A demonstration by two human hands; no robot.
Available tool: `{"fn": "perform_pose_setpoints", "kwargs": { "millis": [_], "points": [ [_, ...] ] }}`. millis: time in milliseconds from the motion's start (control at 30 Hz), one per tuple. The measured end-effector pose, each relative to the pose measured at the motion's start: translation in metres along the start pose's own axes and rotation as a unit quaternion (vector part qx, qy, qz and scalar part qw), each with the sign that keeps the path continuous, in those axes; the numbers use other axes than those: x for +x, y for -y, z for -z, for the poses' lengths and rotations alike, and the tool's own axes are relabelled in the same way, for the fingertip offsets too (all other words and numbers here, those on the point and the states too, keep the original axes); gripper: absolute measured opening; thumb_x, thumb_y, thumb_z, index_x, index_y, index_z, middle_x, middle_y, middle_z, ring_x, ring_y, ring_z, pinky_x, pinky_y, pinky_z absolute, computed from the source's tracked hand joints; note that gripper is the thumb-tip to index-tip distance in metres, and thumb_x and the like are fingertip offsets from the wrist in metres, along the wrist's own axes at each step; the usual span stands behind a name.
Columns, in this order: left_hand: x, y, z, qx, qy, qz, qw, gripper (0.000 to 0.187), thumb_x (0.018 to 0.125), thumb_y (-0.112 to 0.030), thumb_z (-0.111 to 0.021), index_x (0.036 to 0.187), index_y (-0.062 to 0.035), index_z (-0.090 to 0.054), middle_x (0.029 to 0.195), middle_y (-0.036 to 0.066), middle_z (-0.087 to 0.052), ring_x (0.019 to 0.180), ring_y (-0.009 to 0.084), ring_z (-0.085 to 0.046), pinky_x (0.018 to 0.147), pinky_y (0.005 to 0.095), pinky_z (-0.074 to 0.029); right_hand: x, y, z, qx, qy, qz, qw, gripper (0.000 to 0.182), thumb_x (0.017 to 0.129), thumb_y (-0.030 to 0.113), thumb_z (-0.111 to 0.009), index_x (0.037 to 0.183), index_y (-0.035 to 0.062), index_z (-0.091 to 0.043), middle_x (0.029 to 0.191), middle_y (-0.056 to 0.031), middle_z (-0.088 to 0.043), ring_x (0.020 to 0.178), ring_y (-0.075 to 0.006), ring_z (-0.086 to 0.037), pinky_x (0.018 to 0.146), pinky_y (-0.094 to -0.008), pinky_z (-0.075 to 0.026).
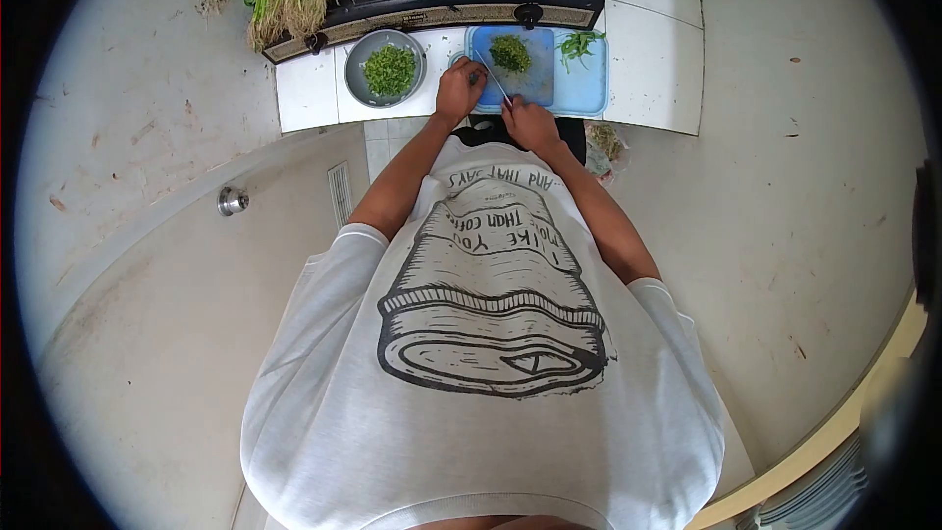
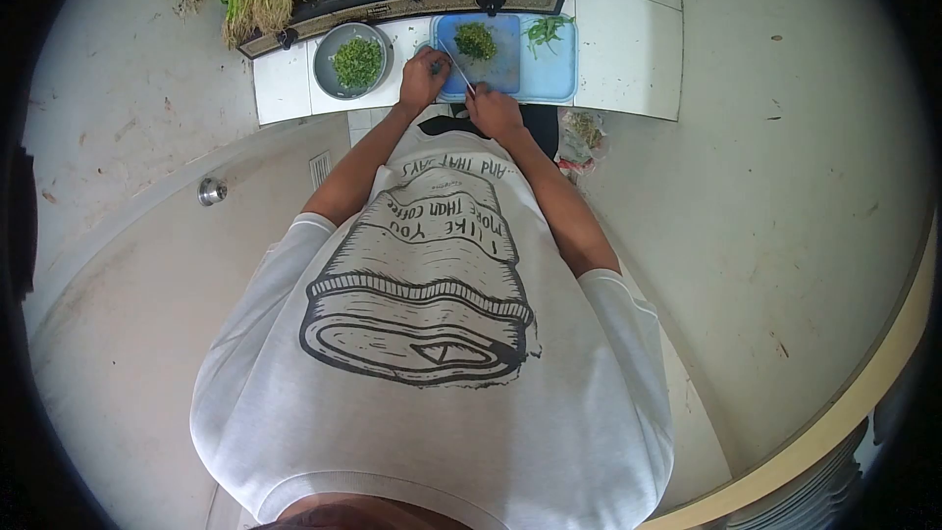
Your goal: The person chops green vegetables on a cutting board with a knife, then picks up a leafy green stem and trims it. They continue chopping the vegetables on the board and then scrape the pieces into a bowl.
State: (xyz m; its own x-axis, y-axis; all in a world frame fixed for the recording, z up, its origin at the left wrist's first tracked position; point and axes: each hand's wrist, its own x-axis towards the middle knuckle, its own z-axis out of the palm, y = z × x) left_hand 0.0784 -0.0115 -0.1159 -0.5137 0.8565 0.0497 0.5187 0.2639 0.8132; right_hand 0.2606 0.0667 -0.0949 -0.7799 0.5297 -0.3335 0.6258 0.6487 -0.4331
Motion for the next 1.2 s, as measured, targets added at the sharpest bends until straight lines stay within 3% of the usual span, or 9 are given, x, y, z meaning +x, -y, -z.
{"fn": "perform_pose_setpoints", "kwargs": {
  "millis": [800,867,1200],
  "points": [
    [-0.001,0.0,0.0,0.009,-0.017,0.0,1.0,0.012,0.085,-0.007,-0.067,0.094,-0.0034,-0.076,0.092,0.016,-0.07,0.083,0.0324,-0.07,0.077,0.0402,-0.055,-0.005,-0.002,-0.004,0.0,-0.029,-0.001,1.0,0.042,0.103,0.039,-0.05,0.099,-0.0015,-0.059,0.07,-0.0261,-0.067,0.068,-0.047,-0.069,0.064,-0.0558,-0.057],
    [-0.001,-0.004,0.003,0.001,-0.002,0.016,1.0,0.008,0.085,-0.007,-0.069,0.091,-0.0033,-0.073,0.088,0.016,-0.066,0.078,0.0362,-0.067,0.075,0.0447,-0.055,-0.004,0.001,0.0,0.011,0.0,-0.006,1.0,0.044,0.103,0.04,-0.049,0.099,-0.0019,-0.061,0.075,-0.0258,-0.07,0.072,-0.0451,-0.071,0.066,-0.0545,-0.058],
    [-0.002,0.0,0.001,0.018,-0.004,-0.012,1.0,0.008,0.088,-0.007,-0.068,0.092,-0.0014,-0.072,0.088,0.018,-0.065,0.08,0.0383,-0.066,0.076,0.0463,-0.054,0.009,0.006,-0.002,0.021,-0.018,0.0,1.0,0.043,0.103,0.039,-0.051,0.095,-0.0014,-0.063,0.075,-0.0254,-0.07,0.074,-0.0446,-0.071,0.068,-0.0533,-0.059]
  ]
}}
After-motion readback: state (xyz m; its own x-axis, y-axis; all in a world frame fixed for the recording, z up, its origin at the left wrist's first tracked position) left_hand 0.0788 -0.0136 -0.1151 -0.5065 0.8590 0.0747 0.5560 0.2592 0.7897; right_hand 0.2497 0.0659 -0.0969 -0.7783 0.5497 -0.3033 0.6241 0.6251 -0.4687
